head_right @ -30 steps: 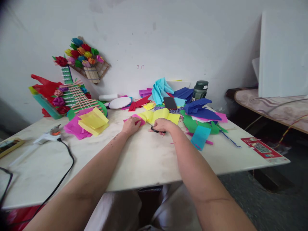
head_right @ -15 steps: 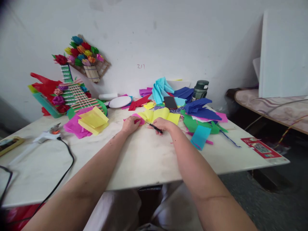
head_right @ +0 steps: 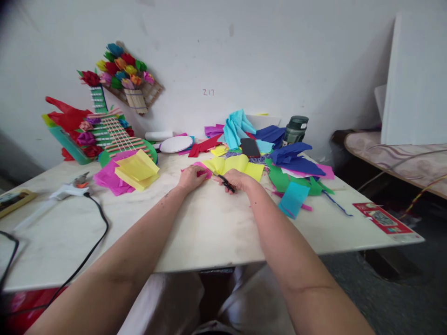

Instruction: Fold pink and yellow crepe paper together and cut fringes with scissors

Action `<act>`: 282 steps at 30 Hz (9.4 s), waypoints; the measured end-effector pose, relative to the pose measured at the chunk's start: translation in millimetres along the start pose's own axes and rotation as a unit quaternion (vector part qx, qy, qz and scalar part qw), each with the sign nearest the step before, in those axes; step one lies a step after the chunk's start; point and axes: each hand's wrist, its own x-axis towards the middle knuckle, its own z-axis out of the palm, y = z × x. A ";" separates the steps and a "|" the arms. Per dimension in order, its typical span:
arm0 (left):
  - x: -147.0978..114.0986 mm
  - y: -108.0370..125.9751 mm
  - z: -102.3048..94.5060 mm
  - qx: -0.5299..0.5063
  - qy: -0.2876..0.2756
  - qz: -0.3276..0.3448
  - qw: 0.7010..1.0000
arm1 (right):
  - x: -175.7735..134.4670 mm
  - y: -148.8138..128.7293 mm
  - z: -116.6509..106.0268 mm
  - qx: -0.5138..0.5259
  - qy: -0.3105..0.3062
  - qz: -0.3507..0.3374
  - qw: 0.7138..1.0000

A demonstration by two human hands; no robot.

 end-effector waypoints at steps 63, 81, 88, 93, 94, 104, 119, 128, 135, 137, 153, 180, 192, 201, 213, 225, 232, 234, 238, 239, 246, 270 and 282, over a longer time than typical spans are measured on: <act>0.2 0.0 -0.2 -0.017 -0.004 -0.007 1.000 | 11.5 3.2 14.8 -0.059 0.091 -0.004 0.994; 1.1 -1.6 1.7 -0.018 0.005 0.003 1.000 | 4.9 -4.2 19.5 -0.028 0.105 0.010 0.994; 1.2 -3.1 2.2 -0.016 0.006 0.004 1.000 | 2.4 -6.8 20.8 -0.032 0.111 0.011 0.993; 1.1 -3.4 2.6 -0.015 0.007 0.009 1.000 | 1.2 -7.5 20.2 -0.037 0.114 0.015 0.993; 1.1 -3.4 2.8 -0.014 0.007 0.010 1.000 | 1.5 -7.0 19.8 -0.040 0.114 0.017 0.993; 0.9 -4.3 5.2 -0.009 0.008 0.016 1.000 | 8.2 1.6 15.4 -0.060 0.105 -0.003 0.993; -0.5 -1.0 1.7 -0.002 -0.006 0.001 1.000 | 5.8 0.2 13.4 -0.086 0.109 0.000 0.990; -1.2 -1.5 1.5 -0.004 -0.008 0.007 1.000 | 12.2 5.1 8.3 -0.029 0.067 -0.018 0.997; -1.6 -2.5 2.7 -0.010 -0.003 0.011 1.000 | 17.8 -0.2 9.0 -0.023 0.076 -0.006 0.997; -1.5 -2.6 2.9 -0.010 -0.002 0.011 1.000 | 19.6 -1.2 9.7 -0.025 0.077 -0.007 0.997; -1.6 -0.7 1.5 -0.006 -0.010 0.001 1.000 | 25.0 4.4 13.4 -0.047 0.104 -0.036 0.993; -1.2 -0.9 0.8 -0.008 -0.010 0.007 1.000 | 19.3 2.0 15.9 -0.036 0.129 -0.014 0.991; -0.6 -3.1 4.6 -0.002 -0.003 0.014 1.000 | 22.4 5.6 10.7 -0.009 0.103 -0.025 0.994; -1.1 -2.1 3.7 -0.010 -0.001 0.016 1.000 | 16.0 -10.6 6.3 0.026 0.058 0.001 0.998; -1.3 -1.3 3.7 -0.010 -0.011 0.012 1.000 | 24.2 -15.1 1.2 -0.023 0.043 0.016 0.999; -0.7 -2.8 5.8 -0.009 0.002 0.022 1.000 | 27.2 -12.9 1.7 -0.074 0.058 -0.012 0.996; -2.0 -1.4 3.1 -0.002 -0.008 0.017 1.000 | 28.2 -10.7 1.3 -0.056 0.065 -0.014 0.996; -2.4 -1.3 3.3 -0.002 -0.008 0.013 1.000 | 26.8 -11.1 1.8 -0.062 0.070 -0.019 0.995; -2.3 -1.7 4.0 -0.004 0.000 0.016 1.000 | 26.5 -10.0 1.8 -0.062 0.073 -0.021 0.995; -2.2 -1.8 4.1 -0.004 0.000 0.018 1.000 | 27.0 -9.2 1.5 -0.059 0.073 -0.022 0.995; -1.6 -1.7 3.5 -0.006 -0.012 0.010 1.000 | 31.1 -3.2 -0.2 -0.059 0.080 -0.032 0.995; -1.3 -1.7 3.8 -0.002 -0.012 0.010 1.000 | 36.4 6.3 -5.3 -0.077 0.085 -0.047 0.992; -1.8 -1.4 3.7 -0.005 -0.012 0.012 1.000 | 38.4 -6.7 -4.2 -0.132 0.057 -0.028 0.989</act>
